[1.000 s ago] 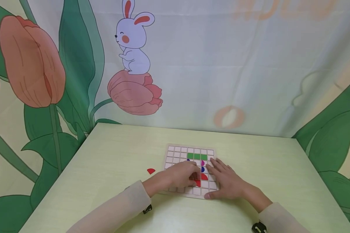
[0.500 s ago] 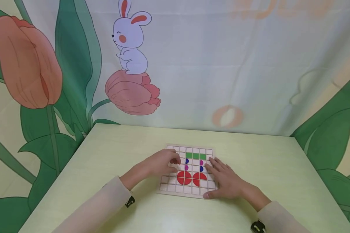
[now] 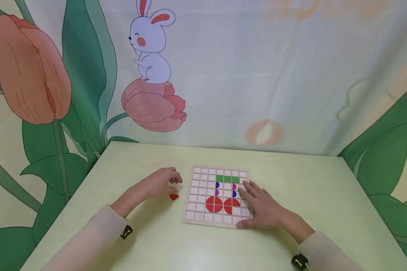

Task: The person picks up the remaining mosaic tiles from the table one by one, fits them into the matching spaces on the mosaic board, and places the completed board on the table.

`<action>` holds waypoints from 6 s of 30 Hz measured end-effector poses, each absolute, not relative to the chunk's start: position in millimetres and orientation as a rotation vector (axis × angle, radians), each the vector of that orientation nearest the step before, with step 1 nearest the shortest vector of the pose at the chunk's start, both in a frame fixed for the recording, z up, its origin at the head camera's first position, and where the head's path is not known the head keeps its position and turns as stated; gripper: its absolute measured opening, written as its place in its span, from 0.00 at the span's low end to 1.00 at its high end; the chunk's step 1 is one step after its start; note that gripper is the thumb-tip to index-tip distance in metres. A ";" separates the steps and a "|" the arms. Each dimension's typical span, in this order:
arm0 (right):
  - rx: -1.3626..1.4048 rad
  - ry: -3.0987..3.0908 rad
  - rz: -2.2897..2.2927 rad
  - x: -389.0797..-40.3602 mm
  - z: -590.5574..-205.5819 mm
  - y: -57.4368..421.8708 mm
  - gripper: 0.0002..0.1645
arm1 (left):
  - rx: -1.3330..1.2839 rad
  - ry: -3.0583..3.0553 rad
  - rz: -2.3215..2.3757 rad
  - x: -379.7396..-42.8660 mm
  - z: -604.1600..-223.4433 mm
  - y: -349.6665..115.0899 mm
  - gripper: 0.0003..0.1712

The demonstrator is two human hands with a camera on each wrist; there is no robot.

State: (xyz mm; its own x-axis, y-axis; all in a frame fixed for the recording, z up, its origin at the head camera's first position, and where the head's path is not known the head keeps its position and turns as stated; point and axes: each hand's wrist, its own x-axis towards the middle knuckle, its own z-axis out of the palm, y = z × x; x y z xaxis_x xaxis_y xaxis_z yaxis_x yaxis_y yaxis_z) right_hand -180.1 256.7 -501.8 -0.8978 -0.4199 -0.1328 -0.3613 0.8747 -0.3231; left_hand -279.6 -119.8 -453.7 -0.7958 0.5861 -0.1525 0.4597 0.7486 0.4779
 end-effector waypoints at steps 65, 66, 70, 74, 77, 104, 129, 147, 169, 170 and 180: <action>-0.575 2.834 -0.470 -182.2 -500.9 256.0 0.71 | 1.102 2.459 0.909 -266.5 -450.9 -50.5 0.08; -0.565 2.826 -0.478 -181.8 -500.9 255.5 0.71 | 1.094 2.451 0.923 -265.9 -450.8 -47.3 0.08; -0.557 2.817 -0.486 -179.7 -500.6 254.3 0.72 | 1.090 2.413 0.971 -263.6 -452.2 -34.7 0.07; -0.581 2.828 -0.452 -180.3 -499.9 255.3 0.72 | 1.101 2.409 0.997 -261.9 -454.5 -23.2 0.06; -0.591 2.834 -0.434 -182.2 -500.2 256.0 0.71 | 1.101 2.446 0.988 -259.7 -456.6 -14.6 0.06; -0.625 2.829 -0.440 -181.5 -497.8 258.5 0.71 | 1.204 2.451 0.869 -243.7 -476.6 16.3 0.04; -0.659 2.840 -0.475 -181.1 -499.7 259.1 0.71 | 1.287 2.611 0.643 -237.6 -482.6 38.0 0.03; -0.640 2.837 -0.473 -180.8 -498.5 257.8 0.69 | 1.388 2.682 0.489 -230.6 -484.2 43.2 0.06; -0.677 2.847 -0.433 -181.9 -498.5 254.8 0.71 | 1.342 2.666 0.365 -221.8 -478.0 33.5 0.10; -0.680 2.846 -0.435 -182.1 -498.6 254.4 0.71 | 1.342 2.663 0.363 -221.4 -478.5 33.4 0.10; -0.688 2.846 -0.432 -183.8 -498.1 253.0 0.71 | 1.321 2.640 0.381 -224.7 -480.7 34.7 0.08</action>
State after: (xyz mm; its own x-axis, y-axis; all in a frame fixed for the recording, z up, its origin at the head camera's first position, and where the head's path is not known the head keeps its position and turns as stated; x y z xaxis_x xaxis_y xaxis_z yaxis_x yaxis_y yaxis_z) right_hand -183.8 253.0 -498.1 -0.8764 -0.4698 -0.1060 -0.4172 0.8504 -0.3206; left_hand -224.7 34.7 -480.7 -0.5950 0.8031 -0.0332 0.7610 0.5761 0.2982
